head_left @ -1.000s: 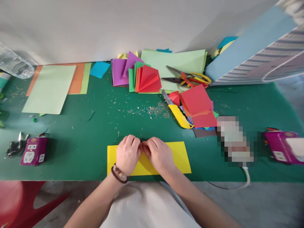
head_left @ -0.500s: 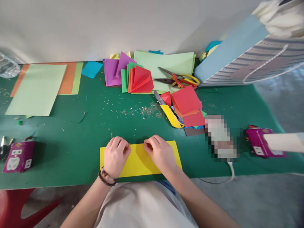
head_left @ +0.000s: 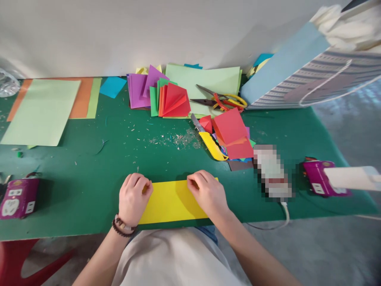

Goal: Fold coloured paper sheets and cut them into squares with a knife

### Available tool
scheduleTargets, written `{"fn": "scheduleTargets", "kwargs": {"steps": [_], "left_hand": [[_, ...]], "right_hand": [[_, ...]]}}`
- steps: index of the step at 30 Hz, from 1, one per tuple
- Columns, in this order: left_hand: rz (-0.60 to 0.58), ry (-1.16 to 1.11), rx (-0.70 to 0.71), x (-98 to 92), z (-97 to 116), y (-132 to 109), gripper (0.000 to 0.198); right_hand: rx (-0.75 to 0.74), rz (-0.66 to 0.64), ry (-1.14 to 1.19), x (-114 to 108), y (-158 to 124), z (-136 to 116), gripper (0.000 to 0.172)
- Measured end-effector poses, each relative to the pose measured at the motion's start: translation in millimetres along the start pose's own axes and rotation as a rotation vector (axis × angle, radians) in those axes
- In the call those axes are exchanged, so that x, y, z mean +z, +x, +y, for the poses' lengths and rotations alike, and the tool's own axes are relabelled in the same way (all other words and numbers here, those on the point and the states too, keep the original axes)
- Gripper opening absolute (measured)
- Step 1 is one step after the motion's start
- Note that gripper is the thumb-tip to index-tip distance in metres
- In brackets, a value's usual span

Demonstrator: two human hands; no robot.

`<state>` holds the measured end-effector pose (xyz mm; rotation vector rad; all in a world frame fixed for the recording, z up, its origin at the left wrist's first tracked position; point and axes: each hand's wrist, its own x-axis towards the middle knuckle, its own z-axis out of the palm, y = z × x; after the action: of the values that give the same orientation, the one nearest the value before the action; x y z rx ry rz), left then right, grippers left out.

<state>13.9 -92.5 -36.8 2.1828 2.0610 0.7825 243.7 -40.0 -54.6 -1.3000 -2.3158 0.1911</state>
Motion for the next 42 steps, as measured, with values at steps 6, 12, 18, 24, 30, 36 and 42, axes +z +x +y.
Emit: {"fn": "scheduleTargets", "kwargs": {"steps": [6,12,18,24,30,36,42], "left_hand": [[0.025,0.053,-0.002,-12.3,-14,-6,0.022],[0.053,0.090,-0.015,-24.7,-33,-14,0.021],[0.077,0.102,-0.038,-29.2,-41,-17,0.020],[0.106,0.116,-0.050,-28.6,-42,-18,0.019],[0.125,0.141,-0.063,-30.3,-49,-22,0.019],[0.160,0.183,-0.085,-42.5,-55,-26,0.019],[-0.002,-0.033,0.155,-38.7,-12,-55,0.010]], "right_hand": [[0.016,0.020,-0.070,-11,-5,16,0.015],[0.011,0.056,-0.140,-21,-13,31,0.012],[0.035,0.096,-0.181,-26,-21,44,0.013],[0.072,0.115,-0.196,-27,-22,50,0.014],[0.097,0.129,-0.202,-27,-25,53,0.012],[0.103,0.128,-0.230,-27,-27,53,0.011],[0.062,0.137,-0.298,-25,-28,49,0.013]]}}
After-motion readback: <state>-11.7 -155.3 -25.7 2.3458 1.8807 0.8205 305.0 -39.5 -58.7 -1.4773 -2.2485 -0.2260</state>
